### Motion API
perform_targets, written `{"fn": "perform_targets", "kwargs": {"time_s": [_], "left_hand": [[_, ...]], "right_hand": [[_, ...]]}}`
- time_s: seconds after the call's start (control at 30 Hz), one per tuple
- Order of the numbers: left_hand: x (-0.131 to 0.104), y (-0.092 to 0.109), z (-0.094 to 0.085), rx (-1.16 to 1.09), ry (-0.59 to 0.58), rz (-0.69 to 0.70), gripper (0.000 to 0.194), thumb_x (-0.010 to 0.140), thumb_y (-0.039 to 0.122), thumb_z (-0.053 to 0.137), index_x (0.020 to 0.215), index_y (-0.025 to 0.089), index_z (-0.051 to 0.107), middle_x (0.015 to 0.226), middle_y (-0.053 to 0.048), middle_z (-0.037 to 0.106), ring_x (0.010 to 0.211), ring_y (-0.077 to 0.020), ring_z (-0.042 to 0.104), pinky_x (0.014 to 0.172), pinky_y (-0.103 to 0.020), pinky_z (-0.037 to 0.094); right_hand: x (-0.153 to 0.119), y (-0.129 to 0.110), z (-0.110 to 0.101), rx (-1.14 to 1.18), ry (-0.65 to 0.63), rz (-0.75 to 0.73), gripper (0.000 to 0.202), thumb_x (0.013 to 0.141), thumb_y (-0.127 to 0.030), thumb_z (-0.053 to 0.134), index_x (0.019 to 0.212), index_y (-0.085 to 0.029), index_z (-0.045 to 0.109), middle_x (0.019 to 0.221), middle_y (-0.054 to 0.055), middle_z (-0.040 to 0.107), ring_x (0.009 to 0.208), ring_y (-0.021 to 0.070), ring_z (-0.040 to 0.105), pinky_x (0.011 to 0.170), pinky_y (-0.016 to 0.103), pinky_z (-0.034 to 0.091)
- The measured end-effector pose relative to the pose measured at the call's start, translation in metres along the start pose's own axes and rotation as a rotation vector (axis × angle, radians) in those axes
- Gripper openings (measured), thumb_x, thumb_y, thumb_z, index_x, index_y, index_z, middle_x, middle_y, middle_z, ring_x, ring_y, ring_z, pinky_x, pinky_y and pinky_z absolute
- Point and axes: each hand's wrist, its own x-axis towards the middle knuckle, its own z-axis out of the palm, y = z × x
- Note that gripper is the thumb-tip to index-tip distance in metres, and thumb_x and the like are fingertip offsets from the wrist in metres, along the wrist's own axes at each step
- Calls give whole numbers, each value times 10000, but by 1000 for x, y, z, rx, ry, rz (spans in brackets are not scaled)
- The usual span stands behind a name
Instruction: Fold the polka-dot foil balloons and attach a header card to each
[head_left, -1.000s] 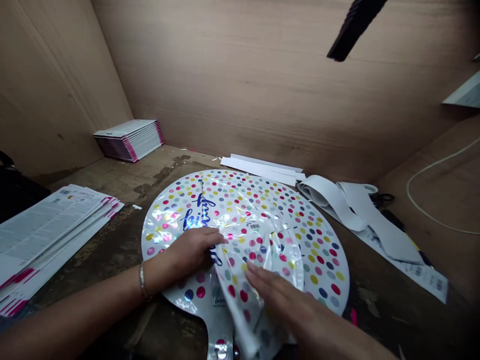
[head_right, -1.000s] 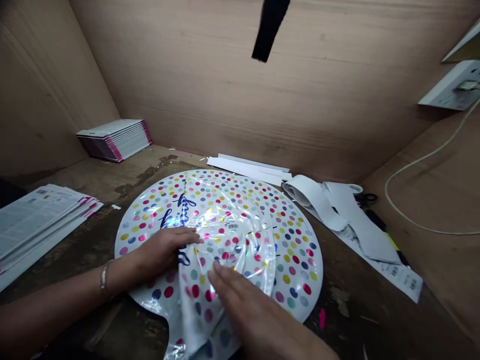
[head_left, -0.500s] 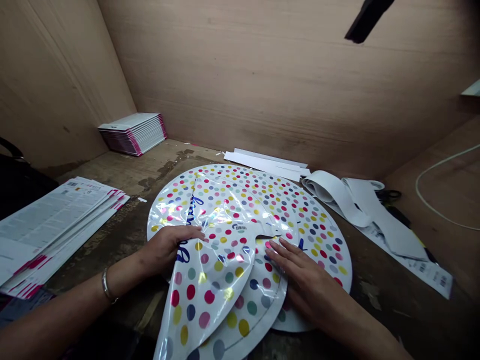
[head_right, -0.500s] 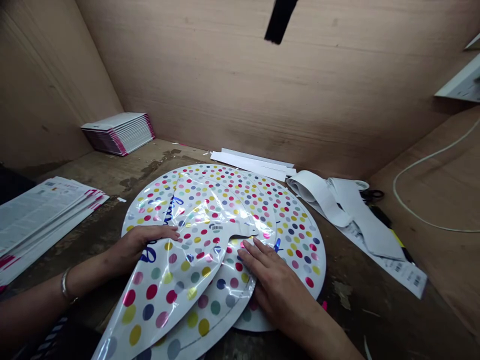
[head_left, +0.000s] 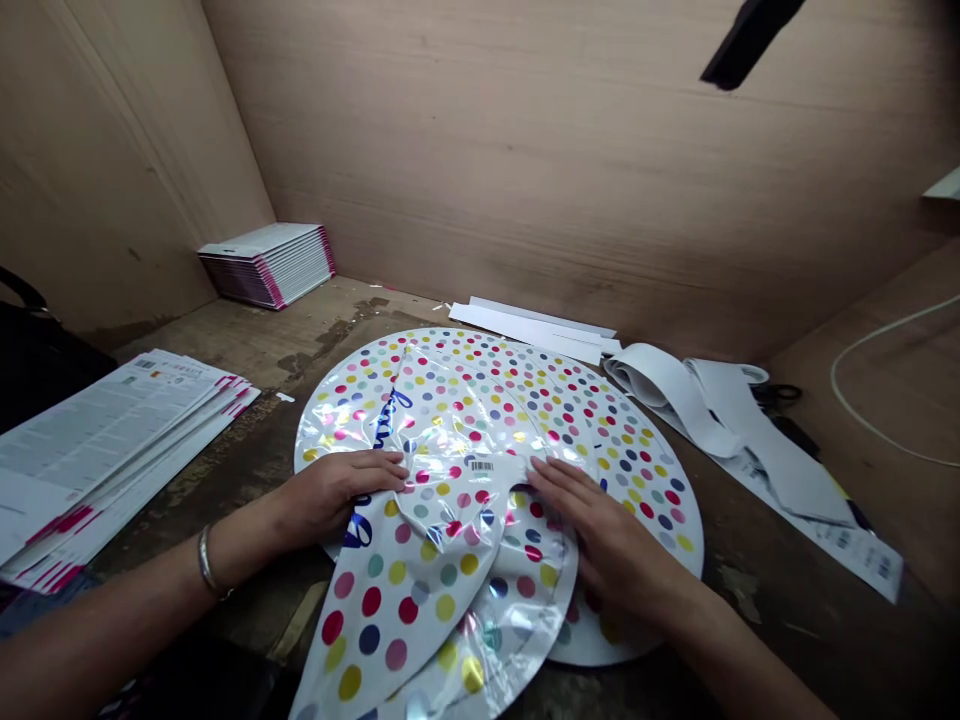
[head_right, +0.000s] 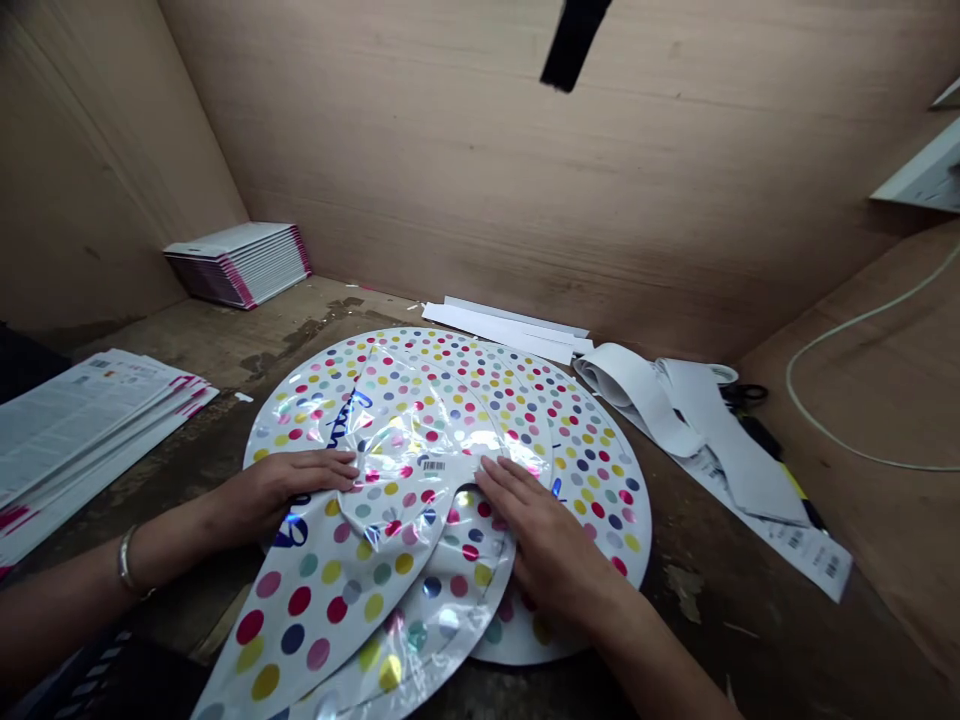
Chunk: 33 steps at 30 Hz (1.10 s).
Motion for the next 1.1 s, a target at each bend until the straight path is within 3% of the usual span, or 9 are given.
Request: {"fn": "perform_targets", "kwargs": {"time_s": [0.13, 0.27, 0.4, 0.5, 0.6, 0.77, 0.87, 0.97, 1.1], "left_hand": [[-2, -1, 0, 21, -30, 23, 329, 867, 178, 488, 1165, 241, 613, 1237, -55, 603, 1235, -202, 480, 1046, -359, 379], [-4, -1, 2, 56, 93, -57, 313, 836, 137, 462, 1081, 222, 637, 1180, -65, 613, 1134, -194, 535, 974, -329, 425], [1, 6, 4, 100, 257, -360, 227, 842, 173, 428, 888, 184, 650, 897, -56, 663, 865, -188, 604, 768, -294, 470], [11, 11, 5, 186, 286, -601, 212, 867, 250, 436, 790, 176, 619, 812, -58, 660, 764, -199, 603, 653, -275, 434], [20, 11, 5, 242, 287, -665, 219, 889, 271, 420, 804, 185, 603, 800, -60, 662, 746, -203, 609, 631, -271, 398], [23, 7, 6, 261, 325, -704, 267, 922, 338, 380, 819, 192, 577, 779, -58, 656, 735, -216, 614, 608, -280, 377], [20, 6, 10, 233, 370, -734, 276, 912, 347, 417, 1110, 178, 509, 764, -37, 645, 752, -216, 616, 641, -283, 402], [17, 8, 16, 205, 426, -686, 503, 873, 292, 499, 1326, 166, 319, 772, -12, 630, 779, -204, 606, 727, -292, 419], [16, 10, 17, 258, 389, -668, 277, 874, 227, 483, 1150, 195, 480, 777, -24, 626, 780, -201, 603, 732, -291, 416]], "right_hand": [[11, -4, 12, 51, -87, 5, 592, 793, -106, 478, 1367, -243, 433, 1419, 49, 438, 1331, 234, 349, 1072, 462, 343], [21, -5, 8, 272, 18, 143, 383, 831, -244, 524, 1203, -262, 610, 1246, 57, 602, 1170, 234, 525, 990, 424, 426], [36, -5, -4, 517, -10, 388, 305, 796, -279, 526, 1046, -227, 693, 1031, 52, 687, 956, 226, 635, 832, 359, 507], [49, -2, -9, 590, -63, 465, 293, 791, -257, 470, 960, -180, 697, 866, 51, 716, 845, 224, 660, 718, 313, 515], [61, 0, -7, 434, -49, 552, 261, 788, -264, 452, 873, -183, 685, 818, 55, 718, 778, 227, 665, 643, 294, 493], [73, -3, 5, -29, 58, 612, 318, 872, -377, 346, 824, -214, 615, 827, 77, 699, 776, 232, 644, 616, 292, 441], [77, -6, 14, -145, 75, 662, 358, 895, -439, 300, 777, -217, 554, 746, 89, 660, 718, 246, 618, 583, 310, 404], [80, -8, 20, -211, 72, 687, 323, 902, -422, 299, 781, -216, 517, 733, 84, 640, 703, 247, 603, 567, 310, 380], [80, -9, 21, -242, 46, 681, 303, 912, -408, 286, 796, -218, 492, 722, 69, 628, 686, 240, 598, 551, 306, 371]]}}
